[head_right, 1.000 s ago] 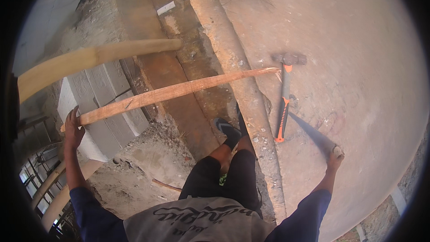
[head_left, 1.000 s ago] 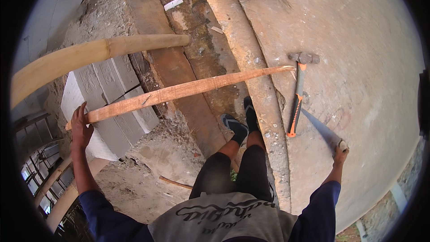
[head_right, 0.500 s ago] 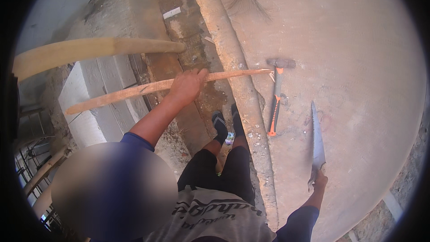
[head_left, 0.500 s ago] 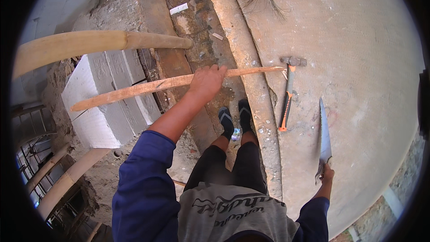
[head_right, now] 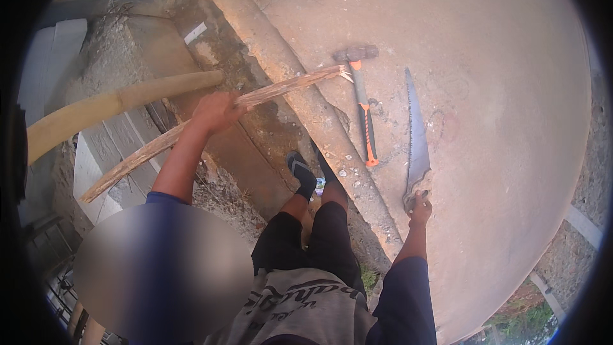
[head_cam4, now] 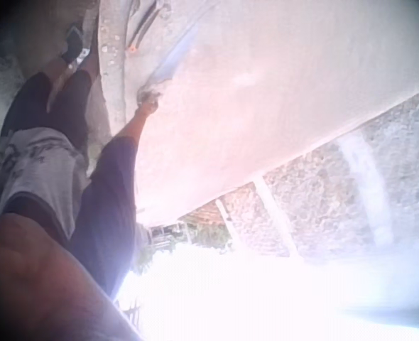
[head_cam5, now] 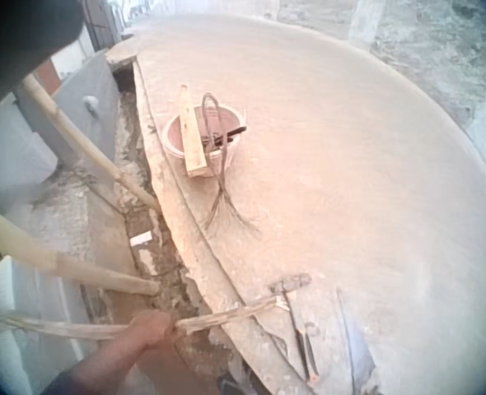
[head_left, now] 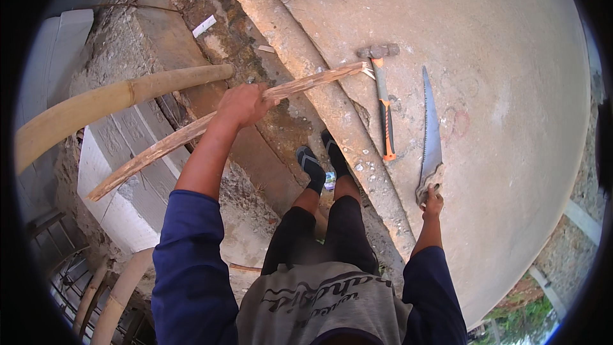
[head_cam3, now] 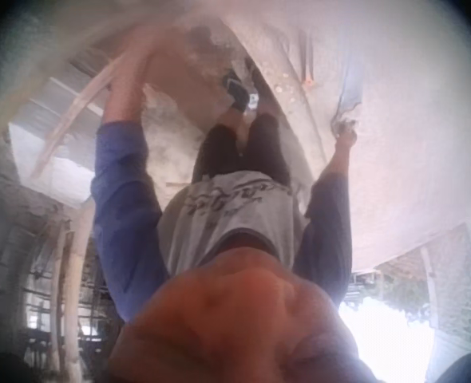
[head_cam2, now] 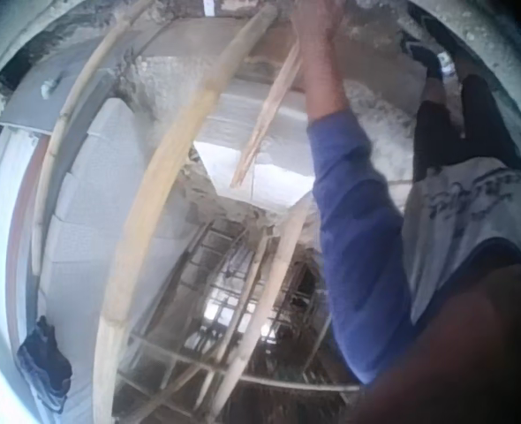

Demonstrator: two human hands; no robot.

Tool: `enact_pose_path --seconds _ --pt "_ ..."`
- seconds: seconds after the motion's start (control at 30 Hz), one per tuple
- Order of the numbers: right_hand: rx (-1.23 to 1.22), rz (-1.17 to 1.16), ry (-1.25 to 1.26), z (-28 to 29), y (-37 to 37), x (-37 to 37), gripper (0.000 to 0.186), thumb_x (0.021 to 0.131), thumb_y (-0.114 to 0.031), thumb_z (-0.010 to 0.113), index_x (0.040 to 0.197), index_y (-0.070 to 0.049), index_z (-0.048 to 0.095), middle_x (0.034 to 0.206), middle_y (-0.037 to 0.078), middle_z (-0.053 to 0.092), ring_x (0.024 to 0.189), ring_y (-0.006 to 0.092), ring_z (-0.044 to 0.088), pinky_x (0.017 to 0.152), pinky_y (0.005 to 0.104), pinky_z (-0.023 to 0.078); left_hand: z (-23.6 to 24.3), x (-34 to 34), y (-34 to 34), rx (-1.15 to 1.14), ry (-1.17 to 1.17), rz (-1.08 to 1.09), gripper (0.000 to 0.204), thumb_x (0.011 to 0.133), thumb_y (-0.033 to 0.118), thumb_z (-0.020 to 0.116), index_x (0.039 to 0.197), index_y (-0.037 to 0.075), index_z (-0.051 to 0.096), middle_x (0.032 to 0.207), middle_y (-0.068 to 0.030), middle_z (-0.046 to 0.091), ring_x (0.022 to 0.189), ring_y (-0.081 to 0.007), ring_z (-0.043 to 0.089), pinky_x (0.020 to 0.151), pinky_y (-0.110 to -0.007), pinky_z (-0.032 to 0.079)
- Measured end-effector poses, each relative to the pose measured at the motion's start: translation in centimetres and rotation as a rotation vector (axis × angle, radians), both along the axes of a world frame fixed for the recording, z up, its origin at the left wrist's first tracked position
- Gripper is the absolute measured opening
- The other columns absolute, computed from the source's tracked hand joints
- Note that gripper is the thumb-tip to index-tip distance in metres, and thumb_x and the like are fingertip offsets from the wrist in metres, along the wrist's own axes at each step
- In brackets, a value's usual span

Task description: The person uses a hammer to split a wooden plank, then uses a hand saw to cut the plank into smaller pieces. The person positions the wood on the ground and cuts it repeatedly.

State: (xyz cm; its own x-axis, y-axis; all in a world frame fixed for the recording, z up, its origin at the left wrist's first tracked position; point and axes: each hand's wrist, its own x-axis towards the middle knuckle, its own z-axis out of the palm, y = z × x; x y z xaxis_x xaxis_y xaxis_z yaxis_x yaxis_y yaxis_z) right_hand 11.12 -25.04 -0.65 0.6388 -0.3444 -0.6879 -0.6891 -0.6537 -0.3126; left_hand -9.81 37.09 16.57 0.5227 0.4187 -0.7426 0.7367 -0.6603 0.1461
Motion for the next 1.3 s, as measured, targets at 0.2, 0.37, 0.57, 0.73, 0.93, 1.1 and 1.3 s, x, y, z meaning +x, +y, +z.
enact_pose_path --seconds 0.2,0.37,0.57,0.73,0.93,1.1,1.3 --pt "0.329 -0.192 0.01 0.2 -6.0 1.0 0.053 0.087 -0.038 0.07 0.123 -0.004 0.051 0.115 0.014 0.059 0.108 0.0301 0.057 0.083 0.0478 0.05 -1.8 0.9 -1.2 0.083 -0.031 0.031 0.043 0.092 0.04 0.06 0.114 0.003 0.058 0.105 -0.0211 0.068 0.101 -0.0381 0.065 0.087 -0.049 0.05" --pt "0.35 -0.16 0.052 5.9 0.7 1.7 0.068 0.088 -0.036 0.068 0.14 -0.003 0.038 0.137 0.02 0.044 0.125 0.0352 0.047 0.1 0.0555 0.042 -2.5 -2.1 -4.3 0.349 -0.113 0.042 0.019 0.092 0.025 0.055 0.101 0.008 0.057 0.096 -0.0133 0.068 0.094 -0.0315 0.067 0.08 -0.047 0.049" --pt "0.096 -0.178 0.119 -0.8 2.5 3.2 0.05 0.084 -0.04 0.07 0.124 -0.011 0.058 0.117 0.011 0.056 0.095 0.0286 0.055 0.072 0.0512 0.05 -3.4 -3.0 -6.7 0.565 -0.309 0.082 0.011 0.088 0.017 0.054 0.096 0.015 0.061 0.092 -0.0061 0.062 0.092 -0.0229 0.06 0.079 -0.04 0.041" --pt "-0.046 -0.202 0.133 -2.0 1.8 3.8 0.038 0.087 -0.034 0.065 0.115 -0.01 0.061 0.104 0.006 0.061 0.093 0.0247 0.057 0.07 0.0474 0.049 -3.6 -2.8 -6.7 0.552 -0.329 0.109 0.011 0.085 0.018 0.058 0.095 0.014 0.06 0.091 -0.0058 0.061 0.091 -0.0232 0.06 0.077 -0.041 0.042" --pt "0.709 -0.161 -0.089 8.3 3.6 2.7 0.021 0.093 -0.015 0.059 0.112 -0.005 0.059 0.092 0.006 0.062 0.086 0.0187 0.059 0.084 0.037 0.049 -3.3 -1.2 -5.7 0.35 -0.161 0.221 0.028 0.088 0.02 0.057 0.114 0.011 0.064 0.116 -0.0119 0.057 0.11 -0.0299 0.054 0.089 -0.047 0.043" --pt "0.667 0.326 -0.373 22.6 11.9 0.6 0.009 0.093 -0.004 0.06 0.1 -0.003 0.056 0.081 0.003 0.058 0.074 0.0151 0.056 0.076 0.0298 0.048 -1.5 -1.3 -4.7 0.366 -0.061 0.097 0.03 0.087 0.018 0.06 0.115 0.009 0.064 0.114 -0.0125 0.061 0.11 -0.0319 0.056 0.089 -0.048 0.046" --pt "0.551 0.573 -0.447 33.7 19.3 -8.0 0.028 0.095 -0.028 0.063 0.085 -0.003 0.057 0.071 0.002 0.056 0.062 0.0094 0.05 0.059 0.025 0.041 -2.1 -2.5 -3.9 0.261 -0.121 0.148 0.024 0.088 0.016 0.056 0.109 0.008 0.064 0.093 -0.0122 0.073 0.089 -0.0279 0.071 0.077 -0.039 0.054"
